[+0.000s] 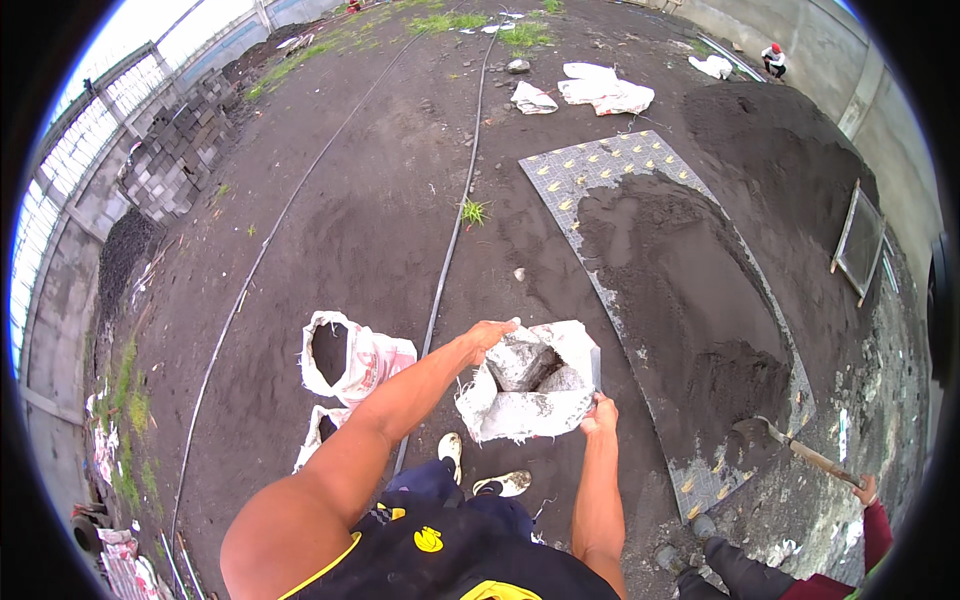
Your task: The person holds open sacks while a coworker shovels dark soil into them. The person repeatedly positions and stabilizes the sacks, then sets filled sacks aside on the ground.
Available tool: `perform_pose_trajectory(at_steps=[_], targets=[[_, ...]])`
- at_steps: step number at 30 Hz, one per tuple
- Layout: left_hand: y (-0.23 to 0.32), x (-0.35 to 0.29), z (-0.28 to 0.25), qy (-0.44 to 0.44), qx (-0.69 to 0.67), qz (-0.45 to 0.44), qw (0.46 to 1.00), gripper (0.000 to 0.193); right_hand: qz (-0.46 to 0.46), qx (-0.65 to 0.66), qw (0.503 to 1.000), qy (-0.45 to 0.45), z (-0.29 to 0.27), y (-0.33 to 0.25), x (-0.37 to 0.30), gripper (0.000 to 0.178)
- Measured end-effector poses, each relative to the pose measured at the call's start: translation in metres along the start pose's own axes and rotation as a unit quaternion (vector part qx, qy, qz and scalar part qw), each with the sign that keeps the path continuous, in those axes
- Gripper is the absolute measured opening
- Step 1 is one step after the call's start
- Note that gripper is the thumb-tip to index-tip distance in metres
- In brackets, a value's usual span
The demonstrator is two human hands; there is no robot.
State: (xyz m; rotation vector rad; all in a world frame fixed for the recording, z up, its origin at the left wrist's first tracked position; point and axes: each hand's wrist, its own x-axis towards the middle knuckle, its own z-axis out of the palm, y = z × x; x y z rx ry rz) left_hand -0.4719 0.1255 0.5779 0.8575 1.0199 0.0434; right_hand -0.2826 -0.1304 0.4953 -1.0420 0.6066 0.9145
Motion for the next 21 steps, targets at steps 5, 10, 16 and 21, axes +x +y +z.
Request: perform_pose_trajectory(at_steps=[5, 10, 16, 21], targets=[[0.066, -0.052, -0.014, -0.103, 0.036, -0.095, 0.989, 0.047, -0.049, -0.190, 0.976, -0.094, -0.008, -0.017, 0.004, 0.010], [0.111, -0.112, -0.022, -0.163, 0.121, -0.122, 0.972, 0.054, 0.038, -0.272, 0.931, -0.242, -0.001, -0.085, 0.009, 0.024], [0.083, -0.137, 0.003, -0.207, 0.064, -0.028, 0.976, 0.048, -0.076, -0.203, 0.957, -0.195, 0.027, -0.160, 0.010, 0.035], [0.040, -0.119, 0.040, -0.180, -0.227, 0.121, 0.949, 0.051, -0.322, -0.204, 0.922, 0.065, 0.005, -0.159, -0.046, 0.051]])
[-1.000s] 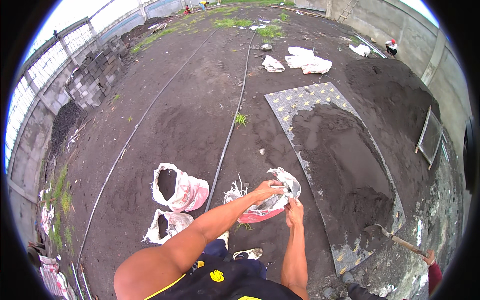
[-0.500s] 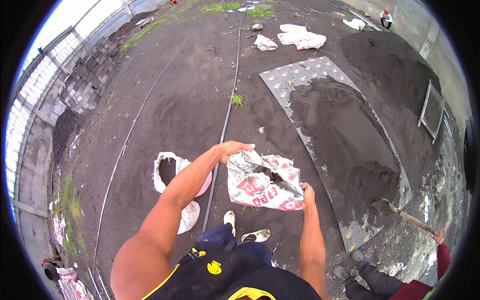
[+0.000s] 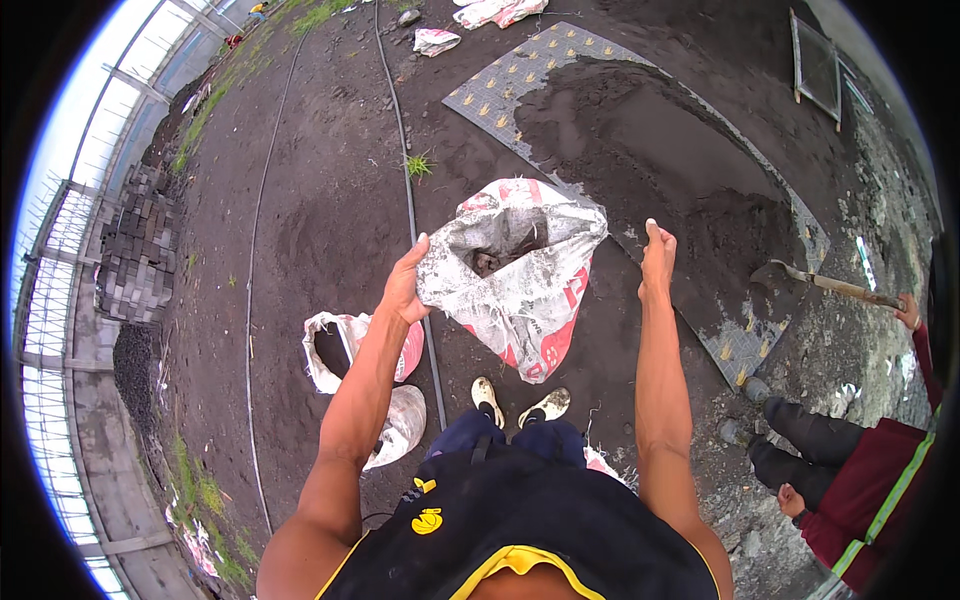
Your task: The person holds open sacks while a coworker shovels dark soil into them. The person repeatedly positions and stabilizes the sacks, then sets filled sacks aside on the ground.
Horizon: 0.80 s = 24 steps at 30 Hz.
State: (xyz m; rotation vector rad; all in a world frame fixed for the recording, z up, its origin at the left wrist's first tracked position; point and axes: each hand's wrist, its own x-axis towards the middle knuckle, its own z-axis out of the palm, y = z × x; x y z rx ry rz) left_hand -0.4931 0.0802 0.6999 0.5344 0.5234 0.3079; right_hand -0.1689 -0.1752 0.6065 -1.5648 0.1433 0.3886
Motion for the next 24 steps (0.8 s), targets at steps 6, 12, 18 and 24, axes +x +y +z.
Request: perform_pose_trajectory(at_steps=[6, 12, 18, 24], targets=[[-0.077, 0.006, 0.039, -0.035, -0.060, 0.051, 0.996, 0.050, 0.329, 0.091, 0.927, -0.154, 0.013, 0.048, -0.143, 0.096], [-0.118, -0.013, 0.078, -0.010, 0.058, 0.049, 0.997, 0.041, 0.301, 0.216, 0.902, -0.220, 0.057, 0.030, -0.114, 0.054], [-0.092, -0.018, 0.067, -0.065, -0.051, 0.037, 0.996, 0.055, 0.291, 0.507, 0.800, -0.138, 0.042, -0.010, -0.071, 0.036], [-0.093, 0.020, 0.005, 0.173, 0.104, -0.151, 0.968, 0.082, 0.173, 0.499, 0.817, -0.229, 0.013, -0.041, -0.073, 0.039]])
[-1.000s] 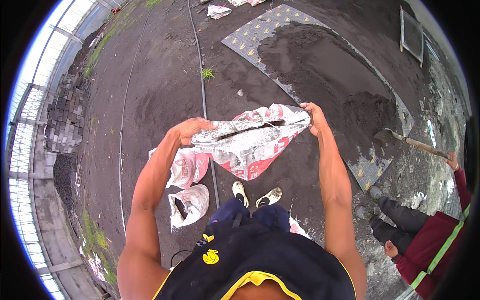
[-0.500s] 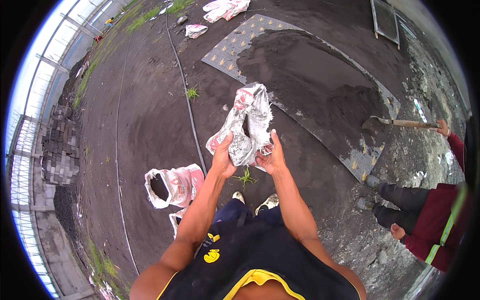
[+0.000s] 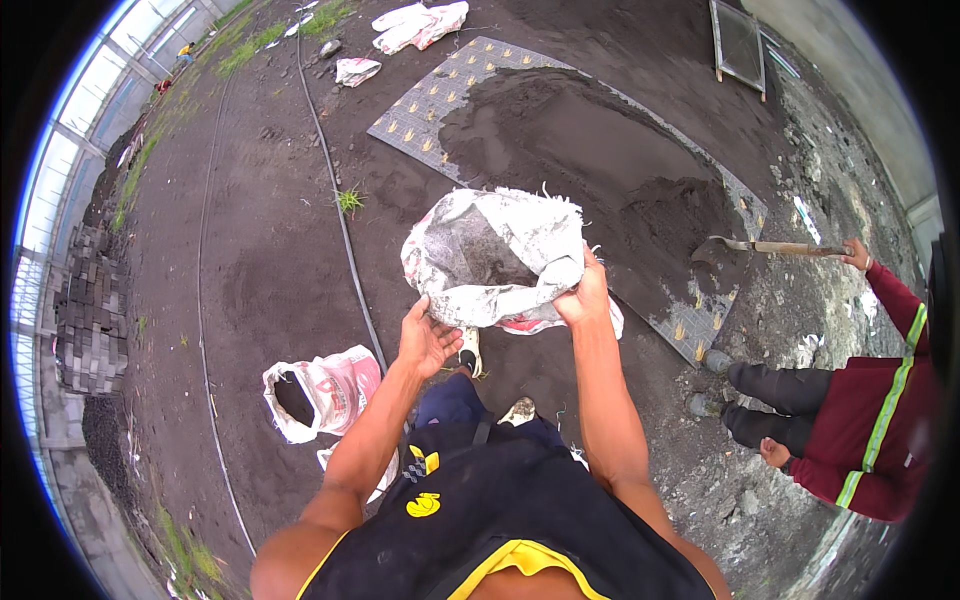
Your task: The person holds open sacks while a coworker shovels dark soil into them. The person repeatedly positions and stabilizes the sacks, then sets filled sacks aside on the ground.
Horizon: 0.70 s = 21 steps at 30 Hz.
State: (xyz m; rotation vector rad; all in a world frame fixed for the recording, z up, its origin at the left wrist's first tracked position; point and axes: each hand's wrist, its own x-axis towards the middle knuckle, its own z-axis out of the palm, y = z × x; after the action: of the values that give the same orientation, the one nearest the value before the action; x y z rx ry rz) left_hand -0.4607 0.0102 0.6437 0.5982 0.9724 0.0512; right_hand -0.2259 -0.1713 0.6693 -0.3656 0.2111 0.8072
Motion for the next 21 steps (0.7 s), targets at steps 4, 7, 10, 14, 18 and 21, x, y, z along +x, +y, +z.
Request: perform_pose_trajectory(at_steps=[4, 7, 10, 14, 18, 21], targets=[[0.005, 0.106, -0.018, 0.151, 0.064, -0.008, 0.986, 0.107, -0.023, -0.051, 0.996, 0.070, 0.005, -0.009, 0.004, 0.040], [0.004, 0.202, -0.004, 0.029, 0.157, -0.146, 0.976, 0.112, -0.050, -0.055, 0.990, 0.122, 0.010, -0.014, 0.017, 0.040], [-0.041, 0.263, 0.032, 0.026, 0.256, -0.174, 0.951, 0.083, -0.123, -0.072, 0.977, 0.158, 0.019, -0.024, 0.025, 0.044], [-0.058, 0.310, 0.087, 0.093, 0.095, -0.007, 0.991, 0.032, -0.192, -0.102, 0.955, 0.202, 0.032, -0.053, 0.017, 0.044], [0.014, 0.320, 0.136, -0.197, 0.271, -0.051, 0.941, 0.030, -0.302, -0.102, 0.908, 0.271, 0.009, -0.095, -0.009, 0.041], [0.064, 0.282, 0.182, -0.425, 0.563, -0.005, 0.709, 0.031, -0.353, -0.084, 0.881, 0.304, -0.039, -0.114, -0.014, 0.038]])
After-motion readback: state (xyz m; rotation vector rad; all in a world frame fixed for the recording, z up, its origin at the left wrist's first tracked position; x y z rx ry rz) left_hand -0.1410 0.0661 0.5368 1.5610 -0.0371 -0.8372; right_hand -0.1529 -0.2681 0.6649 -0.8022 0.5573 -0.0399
